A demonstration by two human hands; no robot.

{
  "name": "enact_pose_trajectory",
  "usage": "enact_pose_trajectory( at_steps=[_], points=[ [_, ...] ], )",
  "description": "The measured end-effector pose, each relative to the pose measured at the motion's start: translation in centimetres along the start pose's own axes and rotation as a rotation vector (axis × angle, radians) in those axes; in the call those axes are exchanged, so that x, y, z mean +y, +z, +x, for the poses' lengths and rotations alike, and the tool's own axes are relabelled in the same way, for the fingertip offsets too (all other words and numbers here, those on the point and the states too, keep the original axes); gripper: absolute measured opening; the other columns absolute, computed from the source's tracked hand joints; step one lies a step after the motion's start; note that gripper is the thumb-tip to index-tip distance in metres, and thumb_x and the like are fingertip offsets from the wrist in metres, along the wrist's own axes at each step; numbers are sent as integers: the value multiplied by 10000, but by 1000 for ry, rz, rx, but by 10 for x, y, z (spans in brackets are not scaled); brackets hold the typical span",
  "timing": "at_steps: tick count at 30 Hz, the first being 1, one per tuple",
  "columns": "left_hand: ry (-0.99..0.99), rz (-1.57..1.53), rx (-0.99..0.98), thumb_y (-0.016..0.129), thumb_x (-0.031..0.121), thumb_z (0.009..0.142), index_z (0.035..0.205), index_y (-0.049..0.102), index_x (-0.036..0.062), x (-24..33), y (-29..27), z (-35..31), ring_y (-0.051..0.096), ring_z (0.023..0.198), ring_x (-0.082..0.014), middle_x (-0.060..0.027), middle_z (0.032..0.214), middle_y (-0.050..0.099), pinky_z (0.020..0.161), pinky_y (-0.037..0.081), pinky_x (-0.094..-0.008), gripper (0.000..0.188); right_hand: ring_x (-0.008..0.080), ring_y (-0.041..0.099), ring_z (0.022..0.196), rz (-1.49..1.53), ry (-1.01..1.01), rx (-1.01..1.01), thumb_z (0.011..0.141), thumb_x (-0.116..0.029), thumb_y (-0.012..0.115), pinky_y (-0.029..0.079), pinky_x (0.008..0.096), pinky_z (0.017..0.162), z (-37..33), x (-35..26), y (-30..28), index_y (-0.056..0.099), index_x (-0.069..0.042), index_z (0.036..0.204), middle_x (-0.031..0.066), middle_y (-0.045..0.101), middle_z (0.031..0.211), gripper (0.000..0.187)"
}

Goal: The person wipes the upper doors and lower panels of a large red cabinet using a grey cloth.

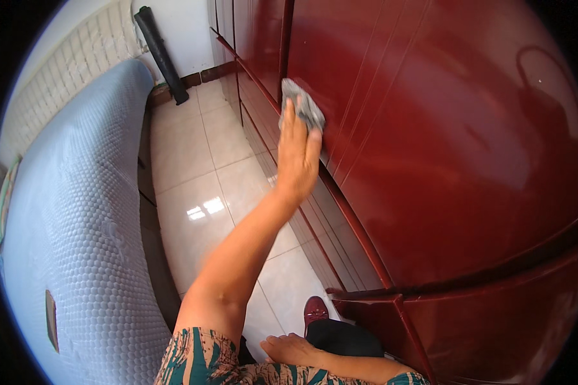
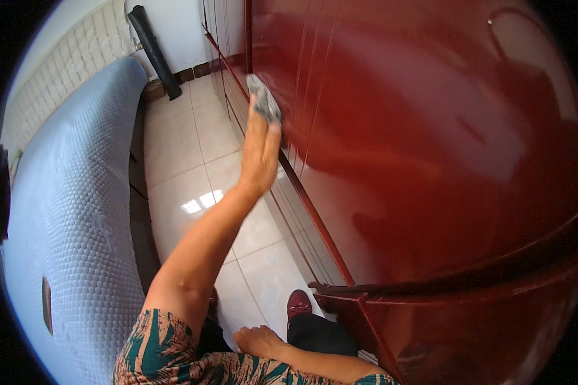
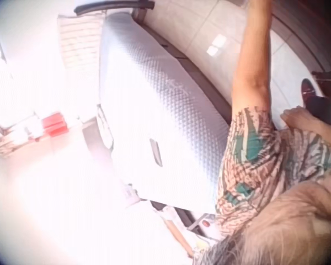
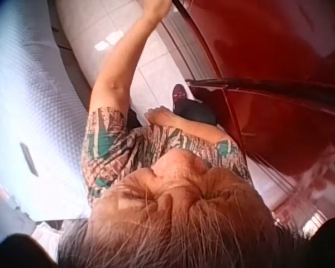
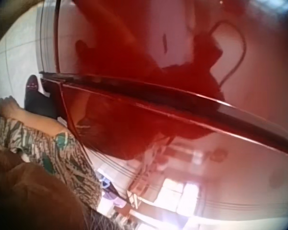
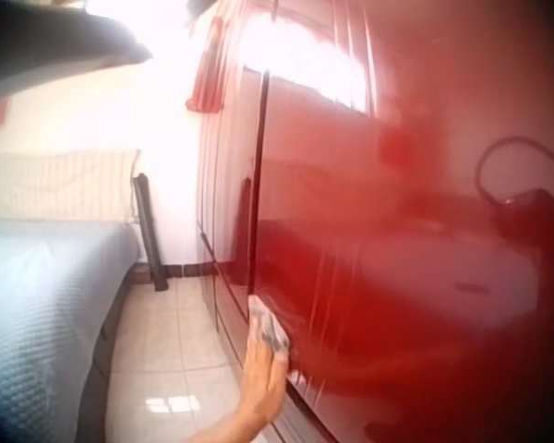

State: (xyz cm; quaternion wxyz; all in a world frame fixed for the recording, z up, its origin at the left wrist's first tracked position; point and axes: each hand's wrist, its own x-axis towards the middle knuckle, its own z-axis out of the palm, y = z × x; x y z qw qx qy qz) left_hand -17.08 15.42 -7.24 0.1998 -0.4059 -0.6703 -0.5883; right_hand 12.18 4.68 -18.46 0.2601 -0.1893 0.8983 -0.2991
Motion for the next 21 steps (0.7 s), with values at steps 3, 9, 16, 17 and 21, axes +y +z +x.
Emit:
enact_pose_trajectory(
  at_steps=[3,9,16,17,21],
  points=[
    [-50,-55,-106,437,204,971,1439,261,-46,18,11,-51,138,1423,-415,-257,1534,142,1144,161,-454,559,337,635,896,20,24,3,860,-290,608,490,478,728,-2,1,-3,491,-42,1067,144,568,946,344],
    [-170,-162,-208,453,253,942,1497,141,22,84,23,-157,6,1446,-399,-243,1559,-12,1152,56,-440,678,380,610,998,163,49,-85,859,-243,482,469,481,867,0,-1,-9,577,-19,1101,220,591,1139,343],
    [-356,-271,-135,357,404,990,1504,138,51,88,32,-157,-13,1448,-379,-217,1564,-28,1151,62,-477,661,363,601,1029,109,121,-311,890,-236,434,465,496,861,-5,-14,-34,531,5,1164,238,565,1190,377],
    [-396,-289,-88,337,420,993,1497,131,24,69,33,-141,-17,1449,-369,-216,1565,-23,1155,55,-462,673,345,641,874,4,28,21,870,-201,460,501,489,732,-9,-9,-12,547,10,1061,207,607,1001,298],
    [-469,-288,-4,285,464,1000,1480,71,-41,0,29,-63,-29,1455,-319,-203,1568,-13,1168,32,-387,729,331,632,884,-25,6,149,813,-218,611,503,448,699,-8,-4,0,483,-14,1116,164,559,996,388]
  ],
)
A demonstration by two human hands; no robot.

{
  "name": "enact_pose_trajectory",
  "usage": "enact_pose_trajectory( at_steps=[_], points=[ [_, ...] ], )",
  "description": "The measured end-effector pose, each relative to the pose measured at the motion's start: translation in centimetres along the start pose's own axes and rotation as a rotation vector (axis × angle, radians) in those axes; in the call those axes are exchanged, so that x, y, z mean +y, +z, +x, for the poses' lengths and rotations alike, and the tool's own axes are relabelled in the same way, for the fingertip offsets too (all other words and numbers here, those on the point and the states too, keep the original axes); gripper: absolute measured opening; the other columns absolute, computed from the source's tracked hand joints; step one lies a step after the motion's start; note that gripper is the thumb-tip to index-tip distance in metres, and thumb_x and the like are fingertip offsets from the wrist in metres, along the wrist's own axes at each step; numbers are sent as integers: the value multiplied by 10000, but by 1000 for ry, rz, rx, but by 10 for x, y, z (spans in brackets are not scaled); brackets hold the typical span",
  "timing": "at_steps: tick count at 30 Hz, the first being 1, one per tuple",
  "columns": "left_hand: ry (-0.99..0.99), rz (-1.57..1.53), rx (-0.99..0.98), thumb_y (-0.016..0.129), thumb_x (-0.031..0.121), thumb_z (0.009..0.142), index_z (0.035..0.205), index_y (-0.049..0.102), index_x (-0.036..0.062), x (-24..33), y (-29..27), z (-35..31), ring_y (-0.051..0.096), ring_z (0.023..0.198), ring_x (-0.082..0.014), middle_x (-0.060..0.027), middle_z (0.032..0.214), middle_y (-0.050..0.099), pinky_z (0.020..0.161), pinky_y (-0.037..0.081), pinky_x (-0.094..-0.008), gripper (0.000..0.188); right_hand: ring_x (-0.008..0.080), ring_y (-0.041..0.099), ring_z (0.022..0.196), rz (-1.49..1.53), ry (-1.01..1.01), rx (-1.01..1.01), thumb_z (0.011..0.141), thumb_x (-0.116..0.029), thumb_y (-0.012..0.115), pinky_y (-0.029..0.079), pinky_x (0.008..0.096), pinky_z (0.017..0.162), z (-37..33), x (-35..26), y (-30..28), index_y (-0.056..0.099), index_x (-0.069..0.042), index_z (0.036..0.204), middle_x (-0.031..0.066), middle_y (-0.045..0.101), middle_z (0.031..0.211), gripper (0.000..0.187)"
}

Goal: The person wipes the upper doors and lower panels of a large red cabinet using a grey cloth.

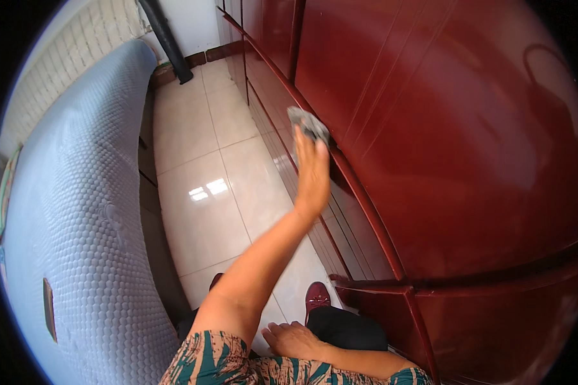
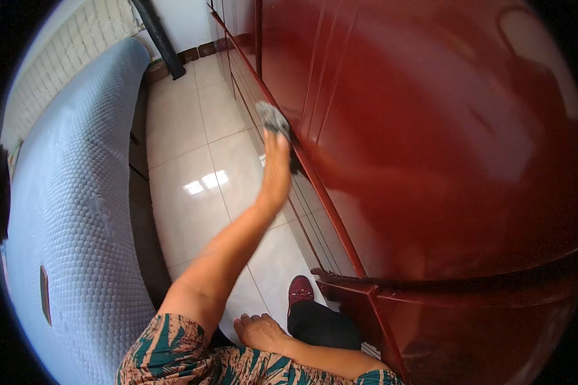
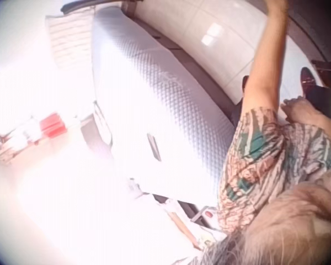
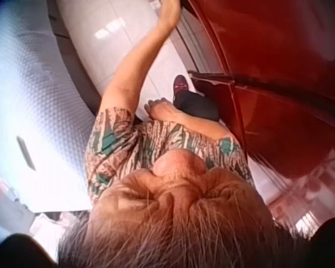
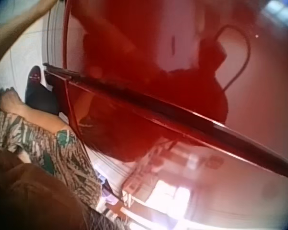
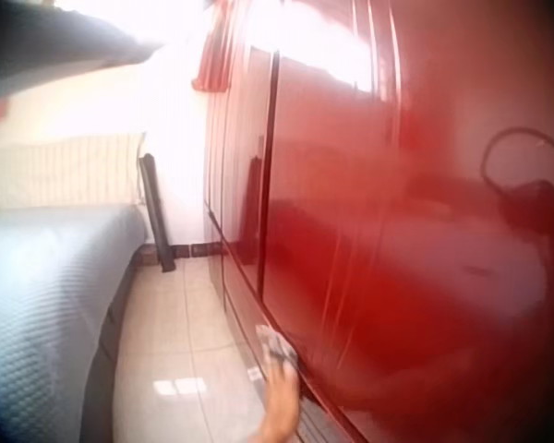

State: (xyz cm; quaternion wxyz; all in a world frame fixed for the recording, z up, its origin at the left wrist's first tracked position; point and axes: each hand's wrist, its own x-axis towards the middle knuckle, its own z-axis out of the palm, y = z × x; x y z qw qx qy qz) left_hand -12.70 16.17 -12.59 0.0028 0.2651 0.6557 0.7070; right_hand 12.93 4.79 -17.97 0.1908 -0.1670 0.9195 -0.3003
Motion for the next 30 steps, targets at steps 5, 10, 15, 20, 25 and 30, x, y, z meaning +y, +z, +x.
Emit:
enact_pose_trajectory(
  at_steps=[5,10,15,20,25,30],
  points=[
    [-199,-249,-90,277,501,998,1491,105,1,20,-16,42,68,1439,-285,-164,1549,102,1159,88,-356,723,329,629,860,-8,-25,21,812,-232,627,490,451,685,0,12,19,454,-22,1126,154,549,982,416],
    [65,39,-94,269,448,1004,1465,102,-71,-6,1,-33,-39,1448,-357,-253,1551,-13,1165,36,-415,714,324,643,859,14,32,-74,834,-219,555,502,461,701,8,4,0,513,-22,1097,160,589,964,331],
    [59,54,-283,423,437,967,1498,97,9,23,10,-162,-39,1446,-388,-230,1558,-63,1150,70,-464,756,395,562,1085,374,165,-275,884,-167,450,434,471,942,13,-9,-25,568,-4,1139,241,584,1163,325],
    [86,37,-556,451,378,966,1485,50,-34,60,8,-207,-116,1429,-412,-273,1529,-148,1141,10,-485,774,351,467,1226,480,169,-195,895,-221,471,367,398,1037,2,-8,42,529,-33,1260,208,527,1301,414],
    [56,-27,-502,463,339,970,1510,63,61,68,9,-205,-60,1433,-428,-259,1543,-95,1142,61,-499,728,346,464,1231,347,134,-152,896,-225,471,364,395,1040,-5,-17,49,529,-36,1263,205,524,1306,416],
    [-5,-73,-336,445,180,961,1439,324,61,74,3,-202,141,1426,-348,-204,1525,134,1147,146,-424,508,341,461,1235,294,121,-120,897,-229,472,360,391,1043,-10,-21,52,528,-40,1265,203,522,1311,418]
  ],
)
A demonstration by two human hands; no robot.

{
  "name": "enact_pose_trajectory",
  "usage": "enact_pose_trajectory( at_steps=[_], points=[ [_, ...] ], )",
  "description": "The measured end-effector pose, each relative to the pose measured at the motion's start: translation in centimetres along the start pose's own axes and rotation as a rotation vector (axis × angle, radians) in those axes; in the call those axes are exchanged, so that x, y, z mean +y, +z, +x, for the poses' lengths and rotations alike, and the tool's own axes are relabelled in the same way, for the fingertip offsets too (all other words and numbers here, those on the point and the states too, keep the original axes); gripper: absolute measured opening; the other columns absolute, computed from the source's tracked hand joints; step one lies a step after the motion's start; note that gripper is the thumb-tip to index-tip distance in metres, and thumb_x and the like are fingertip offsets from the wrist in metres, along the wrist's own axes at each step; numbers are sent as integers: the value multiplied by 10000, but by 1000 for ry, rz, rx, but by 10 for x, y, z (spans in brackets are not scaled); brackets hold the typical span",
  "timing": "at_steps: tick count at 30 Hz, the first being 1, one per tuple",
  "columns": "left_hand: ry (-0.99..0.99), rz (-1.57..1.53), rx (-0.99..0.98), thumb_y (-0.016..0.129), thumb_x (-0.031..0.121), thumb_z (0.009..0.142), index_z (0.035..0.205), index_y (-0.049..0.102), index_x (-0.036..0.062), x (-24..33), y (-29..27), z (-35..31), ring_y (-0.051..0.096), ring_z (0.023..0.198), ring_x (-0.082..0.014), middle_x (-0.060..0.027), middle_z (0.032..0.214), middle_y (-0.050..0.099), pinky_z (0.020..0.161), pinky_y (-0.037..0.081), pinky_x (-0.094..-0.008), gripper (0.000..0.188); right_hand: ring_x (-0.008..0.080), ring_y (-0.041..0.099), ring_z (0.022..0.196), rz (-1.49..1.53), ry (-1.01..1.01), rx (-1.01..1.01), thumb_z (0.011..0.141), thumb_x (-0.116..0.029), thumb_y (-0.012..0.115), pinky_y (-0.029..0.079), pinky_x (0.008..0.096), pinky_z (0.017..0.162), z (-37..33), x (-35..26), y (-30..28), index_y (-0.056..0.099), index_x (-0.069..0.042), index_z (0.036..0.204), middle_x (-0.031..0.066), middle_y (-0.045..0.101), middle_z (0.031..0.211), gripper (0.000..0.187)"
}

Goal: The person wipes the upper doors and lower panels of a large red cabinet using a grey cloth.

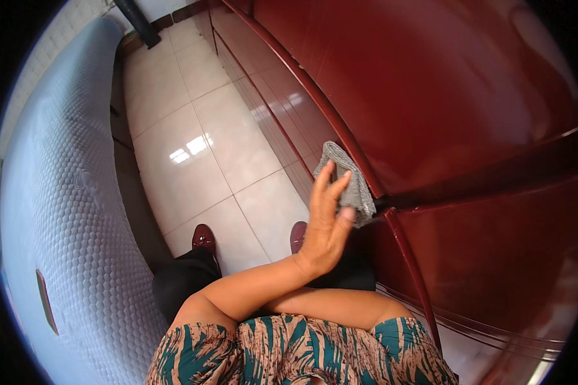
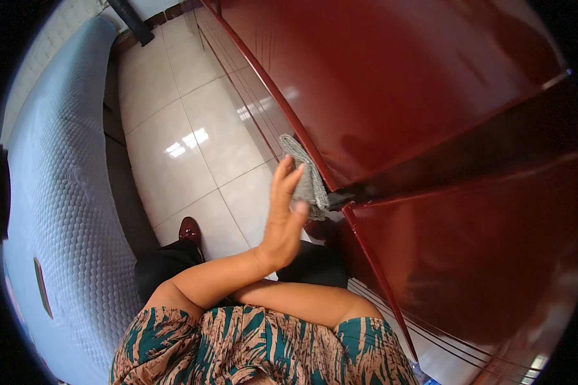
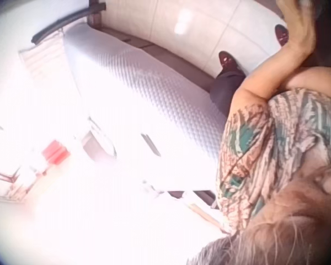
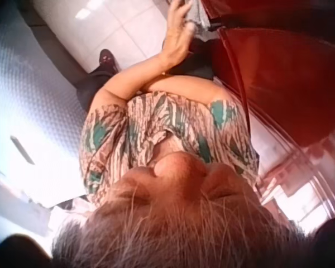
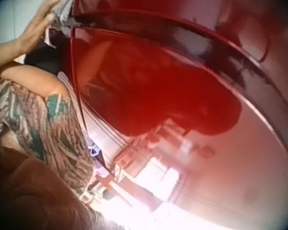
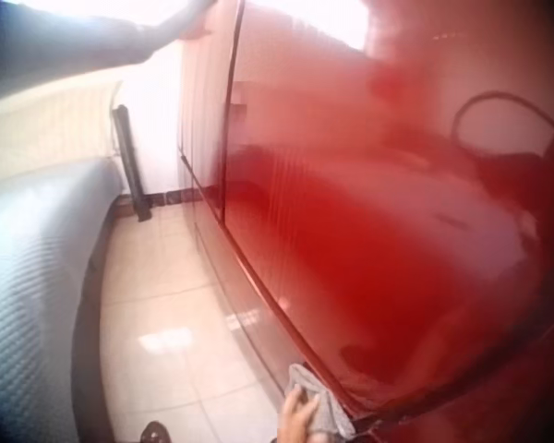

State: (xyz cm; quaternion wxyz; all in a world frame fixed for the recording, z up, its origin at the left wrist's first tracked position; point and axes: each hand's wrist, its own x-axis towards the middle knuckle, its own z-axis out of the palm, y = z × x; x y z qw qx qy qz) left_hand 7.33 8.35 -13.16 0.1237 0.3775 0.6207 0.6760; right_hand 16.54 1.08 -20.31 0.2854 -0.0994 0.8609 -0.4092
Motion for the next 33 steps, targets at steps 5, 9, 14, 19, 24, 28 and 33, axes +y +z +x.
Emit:
enact_pose_trajectory(
  at_steps=[5,9,14,19,24,28,33],
  points=[
    [-33,-135,108,389,31,881,1286,541,68,-2,-11,11,327,1341,-255,-126,1424,360,1125,212,-378,434,336,459,1239,0,-1,17,898,-233,472,357,388,1046,-2,2,1,528,-43,1268,200,519,1315,419],
    [-167,-178,55,451,84,890,1234,600,64,11,-24,15,438,1214,-198,-107,1386,413,990,389,-319,376,332,456,1243,6,2,24,899,-236,472,354,386,1048,-3,4,1,528,-46,1270,198,517,1319,421],
    [-329,-546,81,402,94,882,1217,616,68,12,-23,15,463,1090,-113,-45,1399,363,826,466,-268,398,327,454,1248,6,-2,27,900,-240,473,351,382,1051,-3,6,2,527,-49,1273,195,514,1323,422],
    [-239,-524,145,425,-18,829,1268,524,71,-1,-12,17,469,1024,-118,-40,1378,341,778,489,-261,458,322,451,1252,23,-8,36,901,-244,473,348,379,1055,-3,9,1,527,-53,1276,193,511,1328,424],
    [-208,-325,264,476,-95,750,1367,333,99,-9,16,19,421,1126,-190,-75,1350,310,924,444,-316,663,317,448,1256,33,-4,26,902,-248,473,344,376,1058,-2,10,-1,526,-56,1279,190,509,1333,426],
    [-98,-3,269,438,-70,790,1400,261,63,-13,26,15,280,1332,-278,-150,1466,197,1107,278,-390,649,313,446,1260,46,5,11,903,-251,474,342,373,1060,0,10,0,526,-59,1281,188,506,1336,427],
    [19,-125,282,465,8,880,1446,209,63,-14,37,14,31,1444,-388,-218,1552,38,1155,82,-449,623,308,443,1264,148,-11,4,904,-255,474,339,370,1063,5,15,7,525,-62,1284,186,504,1341,429]
  ],
)
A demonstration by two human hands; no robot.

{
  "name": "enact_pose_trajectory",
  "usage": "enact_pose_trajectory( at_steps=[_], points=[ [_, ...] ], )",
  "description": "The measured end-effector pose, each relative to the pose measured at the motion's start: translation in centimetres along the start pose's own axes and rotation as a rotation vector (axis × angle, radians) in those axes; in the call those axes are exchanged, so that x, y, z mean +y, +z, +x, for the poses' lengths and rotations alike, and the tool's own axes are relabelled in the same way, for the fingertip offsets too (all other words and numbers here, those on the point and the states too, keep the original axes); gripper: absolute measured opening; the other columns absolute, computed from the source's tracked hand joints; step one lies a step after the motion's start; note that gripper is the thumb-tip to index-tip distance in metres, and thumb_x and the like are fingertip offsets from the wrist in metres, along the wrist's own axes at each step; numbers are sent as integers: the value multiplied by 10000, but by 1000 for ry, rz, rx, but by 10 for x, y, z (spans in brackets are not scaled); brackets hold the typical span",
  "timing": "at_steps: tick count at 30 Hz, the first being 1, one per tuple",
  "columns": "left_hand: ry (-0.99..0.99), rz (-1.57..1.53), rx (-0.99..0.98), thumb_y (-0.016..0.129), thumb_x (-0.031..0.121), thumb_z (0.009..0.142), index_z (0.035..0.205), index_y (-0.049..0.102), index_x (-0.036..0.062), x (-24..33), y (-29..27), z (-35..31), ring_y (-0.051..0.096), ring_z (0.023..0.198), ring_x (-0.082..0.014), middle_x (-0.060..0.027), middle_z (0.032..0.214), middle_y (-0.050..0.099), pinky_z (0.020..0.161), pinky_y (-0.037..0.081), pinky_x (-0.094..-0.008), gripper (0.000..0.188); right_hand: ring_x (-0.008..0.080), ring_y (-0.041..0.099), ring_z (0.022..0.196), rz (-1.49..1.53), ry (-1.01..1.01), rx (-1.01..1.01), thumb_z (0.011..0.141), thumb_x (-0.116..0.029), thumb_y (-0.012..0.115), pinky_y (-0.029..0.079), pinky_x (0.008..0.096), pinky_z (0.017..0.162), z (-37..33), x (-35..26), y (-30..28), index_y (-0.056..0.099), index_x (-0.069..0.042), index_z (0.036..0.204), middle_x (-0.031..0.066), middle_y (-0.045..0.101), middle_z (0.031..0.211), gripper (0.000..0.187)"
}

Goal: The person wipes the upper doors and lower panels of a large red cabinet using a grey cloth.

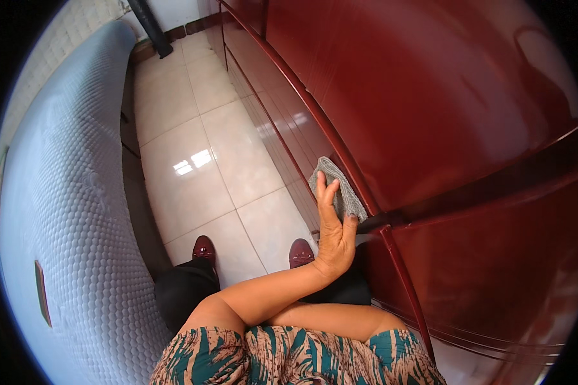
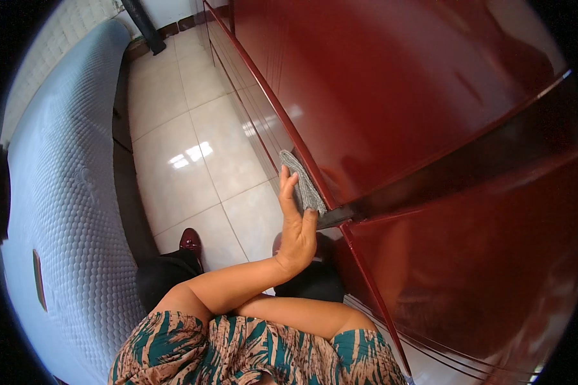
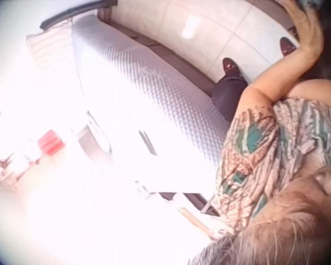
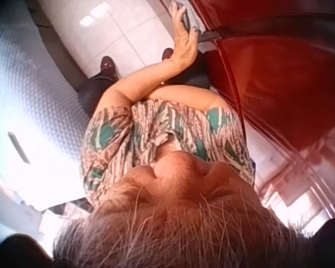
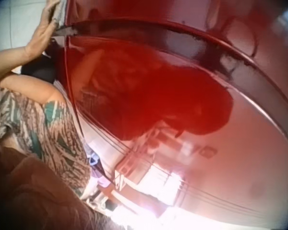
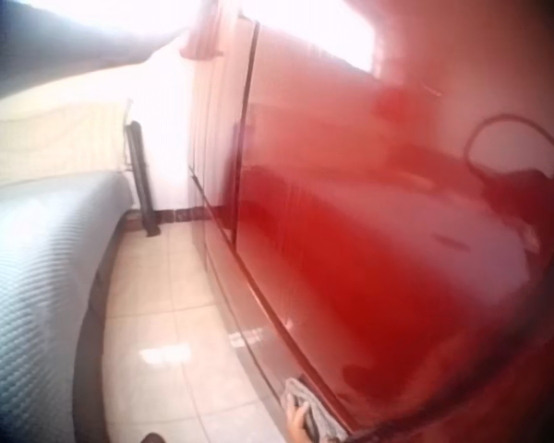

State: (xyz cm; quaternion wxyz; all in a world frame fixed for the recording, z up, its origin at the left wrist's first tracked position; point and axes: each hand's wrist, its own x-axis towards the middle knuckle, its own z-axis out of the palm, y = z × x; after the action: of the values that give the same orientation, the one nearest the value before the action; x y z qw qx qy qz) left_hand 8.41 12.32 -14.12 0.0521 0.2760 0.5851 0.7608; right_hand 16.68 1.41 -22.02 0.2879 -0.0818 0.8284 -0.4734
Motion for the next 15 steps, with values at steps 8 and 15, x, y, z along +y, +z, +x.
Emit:
enact_pose_trajectory(
  at_steps=[8,15],
  points=[
    [152,208,92,334,200,970,1496,155,49,-40,-12,60,30,1453,-362,-193,1568,56,1159,55,-459,576,266,362,1338,-87,91,-146,924,-256,457,275,335,1105,16,-17,-26,497,-87,1331,145,445,1415,442],
    [83,207,134,275,276,1011,1510,127,75,-70,-59,173,51,1456,-321,-195,1567,53,1168,85,-383,558,246,615,580,-742,-328,401,789,-170,544,450,372,523,18,3,1,621,-82,779,78,559,670,118]
  ],
)
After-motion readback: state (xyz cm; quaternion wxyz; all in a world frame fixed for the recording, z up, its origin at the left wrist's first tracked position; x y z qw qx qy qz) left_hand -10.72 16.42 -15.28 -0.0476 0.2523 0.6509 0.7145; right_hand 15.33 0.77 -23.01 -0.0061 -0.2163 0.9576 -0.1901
